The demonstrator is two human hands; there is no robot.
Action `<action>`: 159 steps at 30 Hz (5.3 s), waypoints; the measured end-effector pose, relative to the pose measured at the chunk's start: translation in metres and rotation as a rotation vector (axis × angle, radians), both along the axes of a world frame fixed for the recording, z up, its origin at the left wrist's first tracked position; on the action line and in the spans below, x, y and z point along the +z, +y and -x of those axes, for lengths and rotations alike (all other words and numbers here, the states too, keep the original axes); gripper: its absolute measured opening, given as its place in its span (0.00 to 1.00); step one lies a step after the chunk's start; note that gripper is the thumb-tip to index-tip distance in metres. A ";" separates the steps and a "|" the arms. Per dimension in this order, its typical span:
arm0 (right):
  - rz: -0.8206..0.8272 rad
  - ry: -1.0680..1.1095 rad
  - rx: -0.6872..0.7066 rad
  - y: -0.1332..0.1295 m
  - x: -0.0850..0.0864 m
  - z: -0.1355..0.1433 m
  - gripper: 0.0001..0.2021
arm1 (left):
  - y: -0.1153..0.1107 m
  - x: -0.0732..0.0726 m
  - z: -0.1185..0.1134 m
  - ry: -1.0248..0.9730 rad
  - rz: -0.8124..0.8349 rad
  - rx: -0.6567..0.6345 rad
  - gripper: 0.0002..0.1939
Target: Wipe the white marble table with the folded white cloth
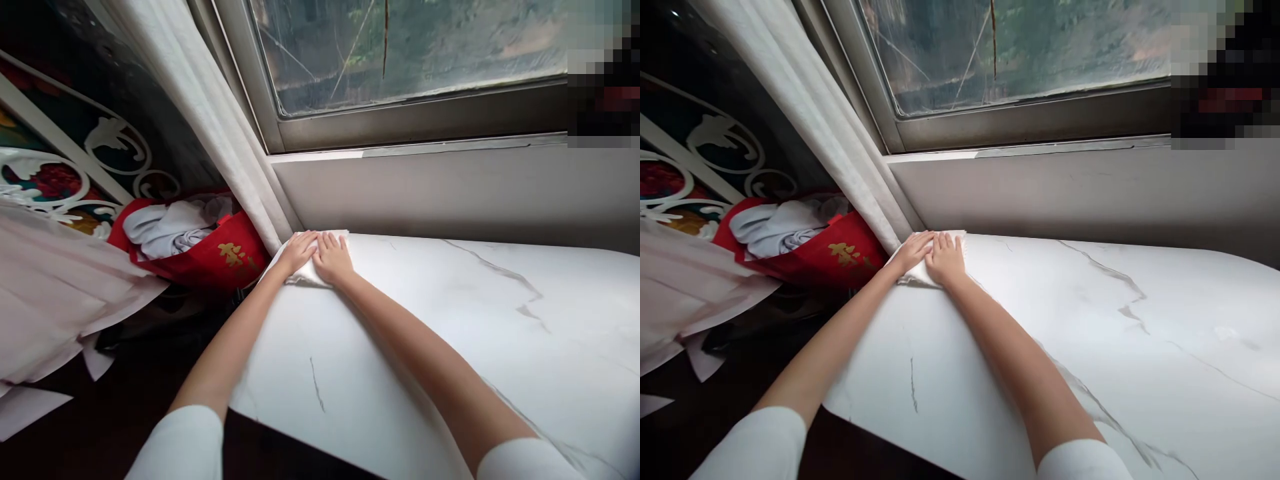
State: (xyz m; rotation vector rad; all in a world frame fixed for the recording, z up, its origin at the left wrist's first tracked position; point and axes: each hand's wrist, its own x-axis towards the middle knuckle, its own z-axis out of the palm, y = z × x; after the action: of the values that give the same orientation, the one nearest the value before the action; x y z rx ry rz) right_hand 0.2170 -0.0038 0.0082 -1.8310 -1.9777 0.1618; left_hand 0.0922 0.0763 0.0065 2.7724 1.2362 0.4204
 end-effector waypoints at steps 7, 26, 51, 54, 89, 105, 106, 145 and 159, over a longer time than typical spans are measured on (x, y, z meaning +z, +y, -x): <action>-0.027 -0.029 -0.162 0.016 -0.002 -0.035 0.28 | 0.022 0.002 -0.052 0.035 -0.007 -0.027 0.23; -0.025 -0.007 0.233 -0.218 0.006 -0.020 0.29 | -0.238 0.000 0.004 0.001 -0.112 -0.070 0.28; 0.018 -0.152 -0.184 -0.065 0.000 -0.177 0.26 | -0.076 -0.002 -0.196 -0.030 -0.003 -0.036 0.24; -0.020 -0.143 -0.263 -0.067 -0.002 -0.184 0.26 | -0.075 -0.002 -0.210 -0.020 -0.014 -0.044 0.24; 0.186 -0.118 -0.124 -0.259 0.013 -0.159 0.28 | -0.261 0.005 -0.150 -0.016 0.151 -0.270 0.26; 0.048 -0.219 -0.403 -0.116 -0.002 -0.262 0.27 | -0.126 0.004 -0.289 0.019 0.027 -0.176 0.26; 0.044 -0.223 -0.409 -0.117 -0.002 -0.262 0.27 | -0.126 0.004 -0.289 0.023 0.024 -0.175 0.26; 0.115 -0.278 -0.344 -0.265 0.000 -0.301 0.28 | -0.258 0.006 -0.314 0.018 0.192 -0.397 0.29; 0.053 -0.253 -0.326 -0.204 -0.006 -0.398 0.27 | -0.222 0.000 -0.404 -0.073 0.057 -0.202 0.28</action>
State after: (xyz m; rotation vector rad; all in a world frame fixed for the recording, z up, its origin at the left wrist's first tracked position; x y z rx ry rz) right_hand 0.6148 -0.2082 0.0021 -2.2722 -1.8097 -0.1246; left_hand 0.4966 -0.1458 0.0069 2.7696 0.9262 0.4565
